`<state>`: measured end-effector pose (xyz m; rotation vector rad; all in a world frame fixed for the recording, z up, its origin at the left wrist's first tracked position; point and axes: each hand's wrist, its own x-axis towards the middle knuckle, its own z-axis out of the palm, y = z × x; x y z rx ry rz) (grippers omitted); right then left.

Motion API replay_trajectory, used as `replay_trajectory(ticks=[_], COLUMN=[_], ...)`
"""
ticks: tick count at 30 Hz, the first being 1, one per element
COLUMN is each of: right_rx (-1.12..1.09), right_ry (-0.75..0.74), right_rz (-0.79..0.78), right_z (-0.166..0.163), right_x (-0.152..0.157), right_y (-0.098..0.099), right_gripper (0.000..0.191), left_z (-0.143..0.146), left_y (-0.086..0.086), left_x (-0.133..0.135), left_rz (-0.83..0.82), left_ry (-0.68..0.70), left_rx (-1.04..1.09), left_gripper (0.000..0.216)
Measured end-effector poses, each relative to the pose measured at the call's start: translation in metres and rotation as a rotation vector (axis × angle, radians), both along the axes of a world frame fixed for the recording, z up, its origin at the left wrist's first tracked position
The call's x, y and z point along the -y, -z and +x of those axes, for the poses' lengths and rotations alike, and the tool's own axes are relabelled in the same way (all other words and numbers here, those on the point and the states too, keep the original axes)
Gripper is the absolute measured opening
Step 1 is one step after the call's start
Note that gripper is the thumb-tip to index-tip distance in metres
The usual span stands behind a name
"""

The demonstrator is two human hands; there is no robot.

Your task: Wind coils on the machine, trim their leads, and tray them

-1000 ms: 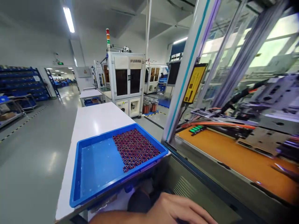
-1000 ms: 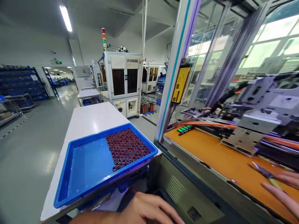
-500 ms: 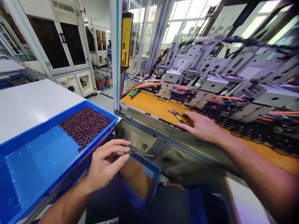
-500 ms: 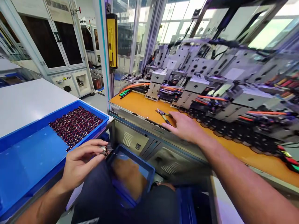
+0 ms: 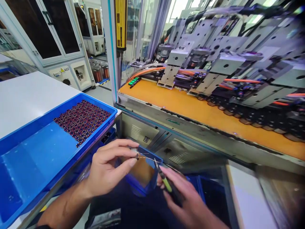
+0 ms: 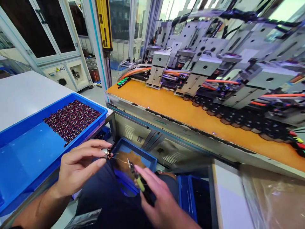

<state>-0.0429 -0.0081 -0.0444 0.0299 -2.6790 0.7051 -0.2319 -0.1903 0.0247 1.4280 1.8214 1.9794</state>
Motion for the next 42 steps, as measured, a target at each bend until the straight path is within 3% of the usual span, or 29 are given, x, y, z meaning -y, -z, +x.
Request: replay_trajectory(ticks=[3,6,16,23,33,42], right_rx=[0.027,0.063,-0.087,-0.077,-0.054,-0.004], right_ry=[-0.005,-0.076,-0.145,-0.089,-0.125,-0.096], right_rz=[-0.147,-0.262,-0.356,-0.326,-0.412,-0.616], right_z=[0.007,0.005,-0.026,-0.021,-0.023,-0.022], right_x=[0.025,0.03,0.037,0.035,0.038,0.044], right_y=[0.006,-0.002,-0.033,-0.026,-0.027,-0.021], right_gripper=[0.059,0.065,0.06,0.064,0.057,0.055], left_z=[0.002,0.004,0.009,0.008,0.007,0.007], left_y=[0.0,0.001,0.001,0.006,0.005,0.006], left_x=[-0.003,-0.005,-0.006,-0.003,-0.001,-0.003], left_rz=[-0.009,-0.016,0.005,-0.014,-0.03,-0.036], left_ry=[0.026,0.043,0.054,0.057,0.045,0.048], left_rx=[-0.021,-0.029,-0.015,0.001,-0.017,-0.022], left_gripper=[0.035,0.035,0.03,0.032,0.029,0.026])
